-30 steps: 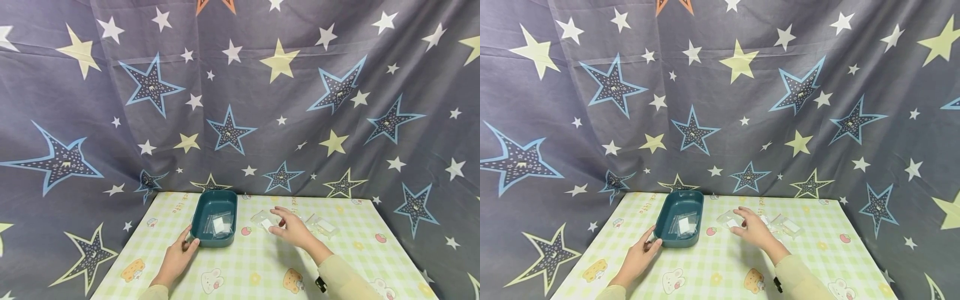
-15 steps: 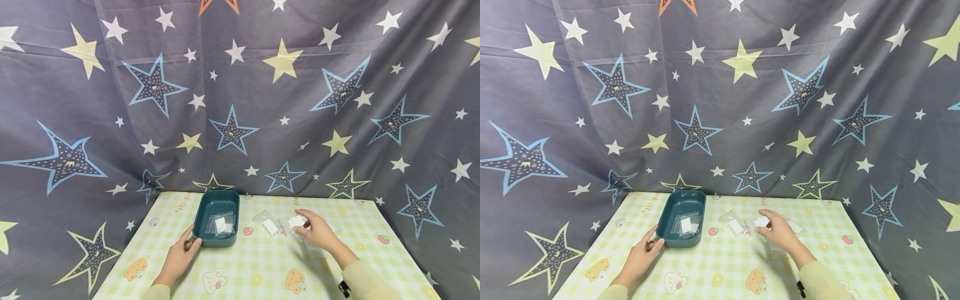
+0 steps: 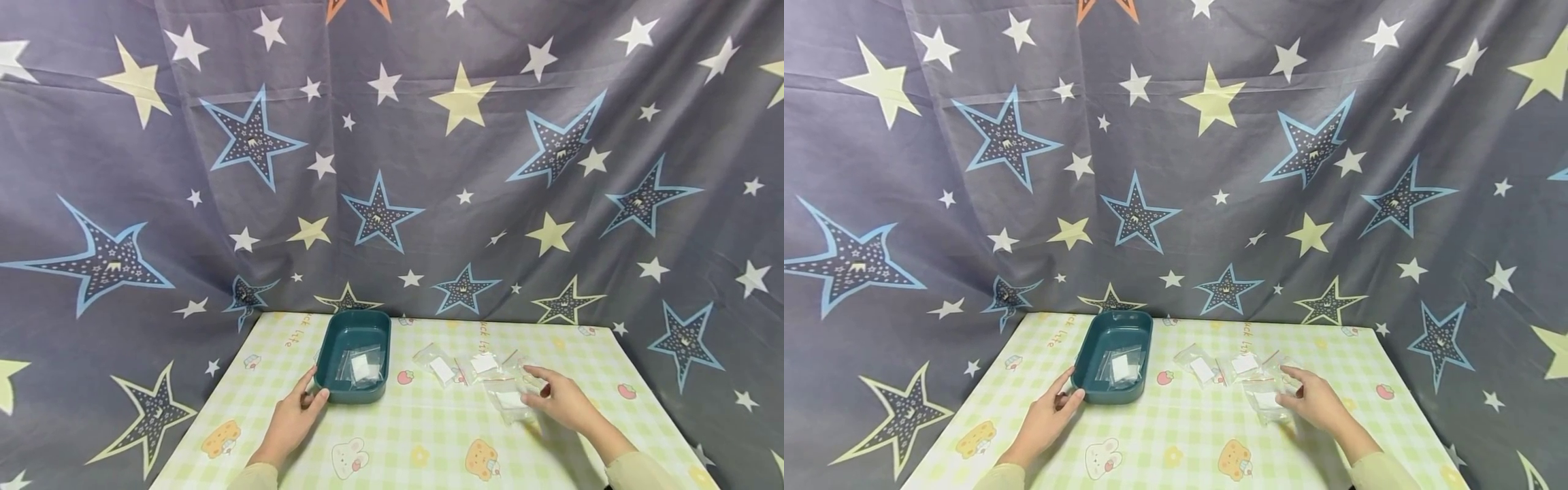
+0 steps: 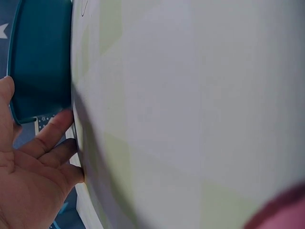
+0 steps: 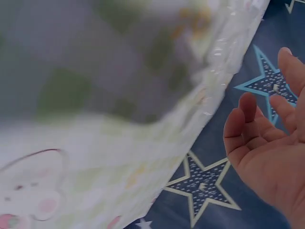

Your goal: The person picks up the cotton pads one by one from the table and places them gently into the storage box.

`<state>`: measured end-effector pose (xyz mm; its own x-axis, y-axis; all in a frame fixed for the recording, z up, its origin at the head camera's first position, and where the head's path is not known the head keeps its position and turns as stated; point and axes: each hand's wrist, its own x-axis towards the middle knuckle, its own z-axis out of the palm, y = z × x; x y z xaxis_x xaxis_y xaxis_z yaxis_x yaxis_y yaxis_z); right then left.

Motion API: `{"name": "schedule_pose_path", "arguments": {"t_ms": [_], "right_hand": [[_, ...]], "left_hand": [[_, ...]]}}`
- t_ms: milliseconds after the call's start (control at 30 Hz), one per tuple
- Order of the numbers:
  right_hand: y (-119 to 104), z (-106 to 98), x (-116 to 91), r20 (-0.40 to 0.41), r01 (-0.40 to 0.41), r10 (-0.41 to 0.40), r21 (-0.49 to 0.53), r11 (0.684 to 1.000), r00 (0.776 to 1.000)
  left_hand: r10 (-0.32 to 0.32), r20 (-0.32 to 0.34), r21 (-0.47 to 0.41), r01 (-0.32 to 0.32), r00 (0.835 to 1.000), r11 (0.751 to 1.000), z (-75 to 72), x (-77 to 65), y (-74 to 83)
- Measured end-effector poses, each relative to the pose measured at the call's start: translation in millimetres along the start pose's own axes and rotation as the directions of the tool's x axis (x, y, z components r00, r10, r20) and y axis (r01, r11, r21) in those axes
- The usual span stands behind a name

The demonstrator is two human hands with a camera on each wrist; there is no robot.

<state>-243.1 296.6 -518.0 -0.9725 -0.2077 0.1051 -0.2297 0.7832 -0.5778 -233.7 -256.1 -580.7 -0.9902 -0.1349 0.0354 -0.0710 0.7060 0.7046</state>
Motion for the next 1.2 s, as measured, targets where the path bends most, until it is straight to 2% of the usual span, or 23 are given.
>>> {"name": "schedule_pose_path", "arguments": {"t_ms": [267,500,667,933,1200], "right_hand": [[14.5,10.4,-11.6,0.085,-0.047,0.043,0.044,0.998,0.995],[17.6,24.1,-9.0,0.063,-0.07,0.068,0.037,0.997,0.996],[16.8,33.1,-7.1,0.082,-0.076,0.073,0.033,0.997,0.994],[9.9,36.9,-5.5,0.131,-0.111,0.116,-0.042,0.993,0.985],[9.6,39.7,-5.0,0.116,-0.124,0.134,-0.094,0.988,0.984]], "left_hand": [[-0.006,-0.003,0.0,0.006,1.0,1.0,-0.2,0.0,-1.3],[-0.007,-0.006,0.007,0.007,1.0,1.0,0.2,-0.8,-1.3],[-0.001,-0.011,-0.001,0.001,1.0,1.0,1.3,-1.0,-1.3],[0.006,-0.021,0.007,-0.006,1.0,1.0,2.2,0.1,-0.9],[0.011,-0.024,0.001,-0.011,1.0,1.0,2.9,0.1,-1.9]]}}
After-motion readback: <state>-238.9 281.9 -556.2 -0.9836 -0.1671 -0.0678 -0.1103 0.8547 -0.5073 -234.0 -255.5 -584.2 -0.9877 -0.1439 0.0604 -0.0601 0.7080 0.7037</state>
